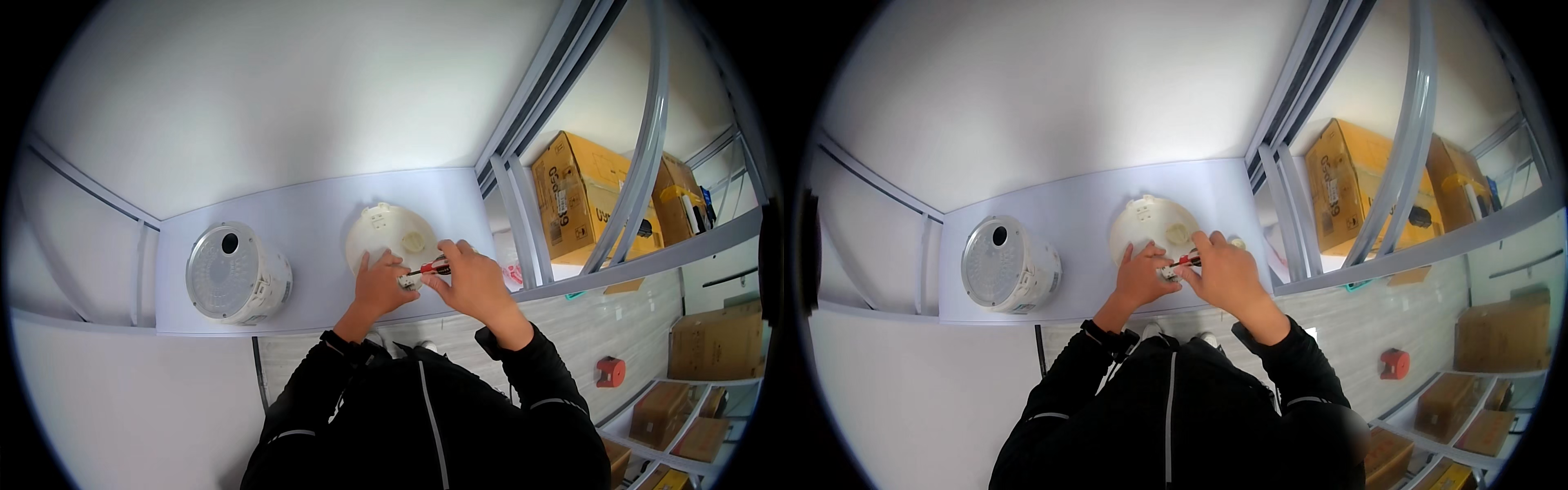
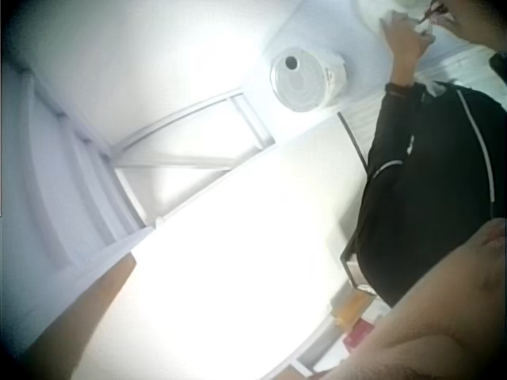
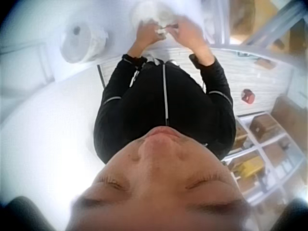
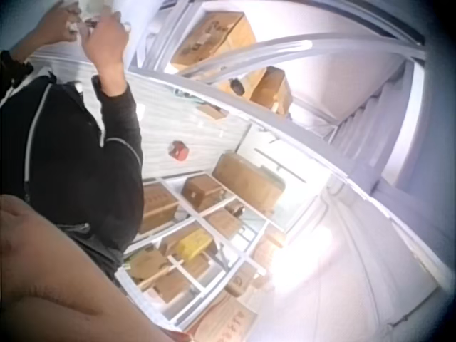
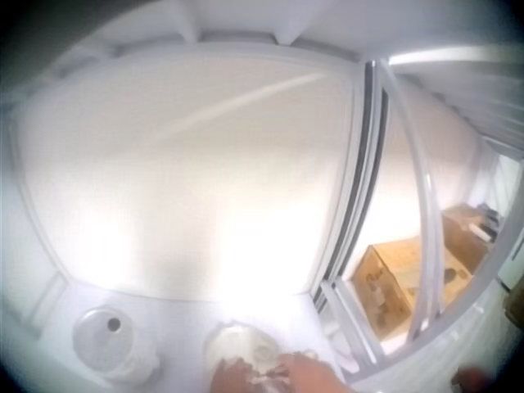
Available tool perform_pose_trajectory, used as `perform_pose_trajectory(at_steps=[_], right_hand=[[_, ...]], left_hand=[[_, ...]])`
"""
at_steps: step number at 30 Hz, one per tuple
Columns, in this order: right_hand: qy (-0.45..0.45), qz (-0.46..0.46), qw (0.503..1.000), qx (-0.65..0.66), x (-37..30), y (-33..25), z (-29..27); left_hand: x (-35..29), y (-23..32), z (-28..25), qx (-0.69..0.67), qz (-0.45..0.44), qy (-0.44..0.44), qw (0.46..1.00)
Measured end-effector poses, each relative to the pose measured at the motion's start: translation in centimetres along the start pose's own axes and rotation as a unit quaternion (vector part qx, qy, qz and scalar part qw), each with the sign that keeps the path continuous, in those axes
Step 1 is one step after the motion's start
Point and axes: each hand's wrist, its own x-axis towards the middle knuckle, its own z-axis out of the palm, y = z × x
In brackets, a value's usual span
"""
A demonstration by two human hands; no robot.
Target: The person assembles a white cylindrical appliance on a workbench. They use a screwdriver to tighten screws on a circular base, attach a small cylindrical component, and secure a lid onto the main body. The person repeatedly handles the base and lid, tightening fasteners and aligning parts.
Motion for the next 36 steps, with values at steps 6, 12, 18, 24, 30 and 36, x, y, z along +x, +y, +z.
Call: perform_pose_trajectory(at_steps=[6, 12, 18, 24, 30, 36], right_hand=[[0.05, -0.133, 0.988, 0.058, 1.5, 0.7, 0.5], [-0.014, -0.006, 0.999, -0.041, 1.8, -1.9, -0.1], [-0.028, -0.13, 0.991, -0.003, 2.5, -0.4, 0.2], [-0.063, -0.036, 0.997, -0.035, 2.1, -2.9, -1.2], [0.018, -0.137, 0.99, 0.034, 2.7, -1.6, 0.5], [-0.014, -0.007, 0.999, -0.033, 2.4, -2.9, 0.3]], left_hand=[[0.1, -0.1, -0.2, 0.005, 0.005, -0.02, 1.0], [0.0, -0.4, -0.4, 0.008, 0.015, -0.026, 1.0], [-0.1, -0.5, -0.3, 0.015, 0.028, -0.03, 0.999], [-0.1, -0.8, -0.5, 0.004, 0.029, -0.033, 0.999], [0.1, -1.0, -0.4, -0.012, 0.029, -0.036, 0.999], [0.2, -1.0, -0.4, -0.016, 0.026, -0.035, 0.999]])
